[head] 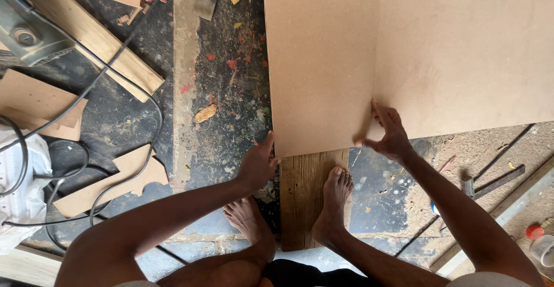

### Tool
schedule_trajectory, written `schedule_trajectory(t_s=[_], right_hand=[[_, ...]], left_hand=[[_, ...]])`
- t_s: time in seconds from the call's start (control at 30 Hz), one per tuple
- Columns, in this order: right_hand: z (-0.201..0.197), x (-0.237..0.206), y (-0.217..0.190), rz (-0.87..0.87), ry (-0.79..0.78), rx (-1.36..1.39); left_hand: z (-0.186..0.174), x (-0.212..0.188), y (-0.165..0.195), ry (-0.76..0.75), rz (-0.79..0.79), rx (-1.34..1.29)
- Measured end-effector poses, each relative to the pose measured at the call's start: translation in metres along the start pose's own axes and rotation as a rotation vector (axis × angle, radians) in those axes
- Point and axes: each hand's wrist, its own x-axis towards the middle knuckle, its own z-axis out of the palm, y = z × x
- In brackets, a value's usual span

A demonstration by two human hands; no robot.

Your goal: The person uses a circular saw to cut a large wood panel along a marked line. They then mark another line with a pencil and cut along it, separating the panel into smaller pieces.

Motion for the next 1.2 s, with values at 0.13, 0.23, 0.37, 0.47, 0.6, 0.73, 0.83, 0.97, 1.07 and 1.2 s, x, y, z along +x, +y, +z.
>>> schedule_trajectory(t_s=[0.13, 0.23, 0.37, 0.47, 0.6, 0.73, 0.83, 0.97, 1.07, 1.2], right_hand=[[-0.002, -0.008, -0.002, 0.023, -0.049, -0.035], [-0.003, -0.009, -0.004, -0.069, -0.043, -0.09], [-0.002, -0.011, -0.009, -0.047, -0.051, -0.055], [0.0, -0.011, -0.01, -0.03, -0.053, -0.057], [0.002, -0.014, -0.007, -0.028, -0.058, -0.058], [0.002, -0.015, -0.003, 0.001, -0.07, -0.058], [0.001, -0.017, -0.004, 0.033, -0.092, -0.056], [-0.003, -0.017, -0.012, 0.072, -0.097, -0.037], [-0.007, -0.015, -0.021, 0.112, -0.119, -0.018], [-0.016, -0.01, -0.031, 0.175, -0.147, 0.004]], left_hand=[[0.009, -0.005, -0.004, -0.075, -0.026, 0.143], [0.015, -0.005, -0.012, -0.009, 0.108, 0.29], [0.019, -0.003, -0.014, -0.031, 0.135, 0.474], [0.019, -0.001, -0.013, -0.078, 0.157, 0.605], [0.02, -0.001, -0.012, -0.041, 0.242, 0.645], [0.023, -0.002, -0.011, -0.104, 0.215, 0.686], [0.025, -0.001, -0.011, -0.071, 0.226, 0.645], [0.028, -0.004, -0.015, -0.094, 0.25, 0.67], [0.03, -0.005, -0.016, -0.084, 0.231, 0.65], [0.02, -0.006, -0.012, -0.105, 0.251, 0.657]])
